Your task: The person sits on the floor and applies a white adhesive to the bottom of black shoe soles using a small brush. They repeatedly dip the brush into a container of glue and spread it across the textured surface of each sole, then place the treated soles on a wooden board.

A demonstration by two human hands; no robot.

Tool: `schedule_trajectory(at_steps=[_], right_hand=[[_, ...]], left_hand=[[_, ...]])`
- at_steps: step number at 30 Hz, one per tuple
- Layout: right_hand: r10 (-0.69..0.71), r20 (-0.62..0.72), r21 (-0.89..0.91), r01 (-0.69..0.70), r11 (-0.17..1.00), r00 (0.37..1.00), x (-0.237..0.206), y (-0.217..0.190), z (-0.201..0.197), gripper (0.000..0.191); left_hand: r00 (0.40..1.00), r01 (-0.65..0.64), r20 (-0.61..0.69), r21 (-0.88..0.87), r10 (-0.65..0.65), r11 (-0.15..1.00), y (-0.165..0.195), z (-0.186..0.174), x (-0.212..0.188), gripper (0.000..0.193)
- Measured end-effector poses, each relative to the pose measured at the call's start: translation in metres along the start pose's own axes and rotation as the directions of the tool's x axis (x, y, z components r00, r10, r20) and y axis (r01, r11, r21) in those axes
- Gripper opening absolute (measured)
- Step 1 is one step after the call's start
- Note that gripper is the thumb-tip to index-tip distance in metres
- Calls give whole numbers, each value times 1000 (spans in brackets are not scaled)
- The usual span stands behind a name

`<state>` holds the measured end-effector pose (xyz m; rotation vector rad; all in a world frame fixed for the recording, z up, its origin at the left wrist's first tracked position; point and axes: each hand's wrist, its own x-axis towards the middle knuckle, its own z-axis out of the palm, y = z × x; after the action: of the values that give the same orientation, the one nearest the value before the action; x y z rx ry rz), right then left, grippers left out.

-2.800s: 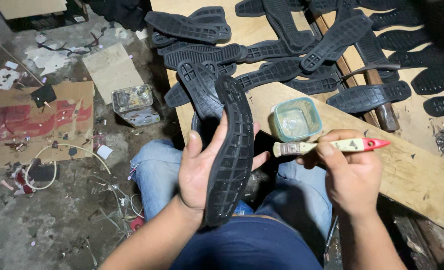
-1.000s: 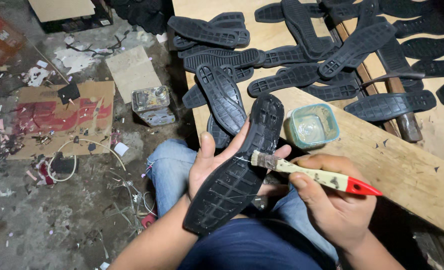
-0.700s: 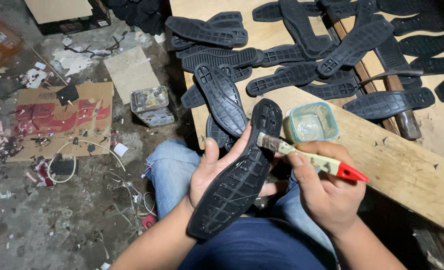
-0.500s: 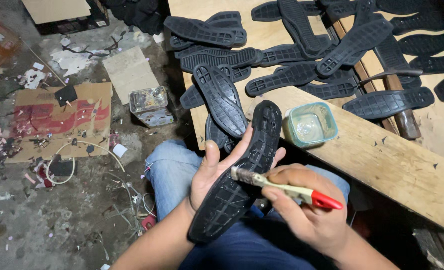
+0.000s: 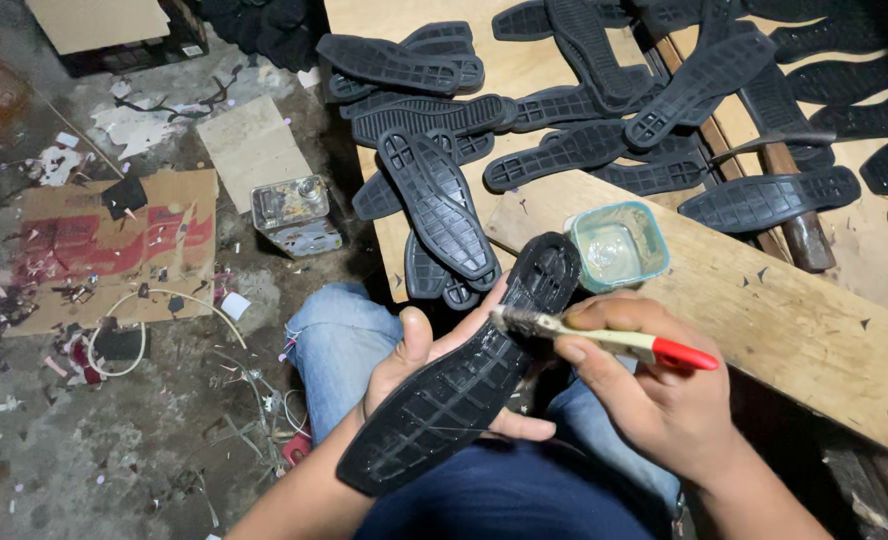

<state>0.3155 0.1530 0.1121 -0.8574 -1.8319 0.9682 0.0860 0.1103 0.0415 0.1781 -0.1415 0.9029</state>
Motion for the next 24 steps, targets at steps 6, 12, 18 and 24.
schedule_trajectory(at_steps=[6, 12, 18, 24], right_hand=[[7, -200, -182, -44, 982, 980, 13, 7, -7, 20], [85, -229, -229, -138, 963, 970, 9, 7, -5, 17], [61, -307, -129, -105, 986, 950, 5, 27, -13, 15], [68, -323, -58, -91, 994, 944, 2, 30, -14, 16]], left_hand=[[1000, 10, 24, -17, -9, 1000, -2, 1, -3, 114], [999, 36, 38, 55, -38, 998, -1, 2, -4, 117], [998, 10, 62, 148, -19, 989, 1, 5, -5, 117], [1000, -15, 27, 177, 10, 984, 4, 6, -5, 118]])
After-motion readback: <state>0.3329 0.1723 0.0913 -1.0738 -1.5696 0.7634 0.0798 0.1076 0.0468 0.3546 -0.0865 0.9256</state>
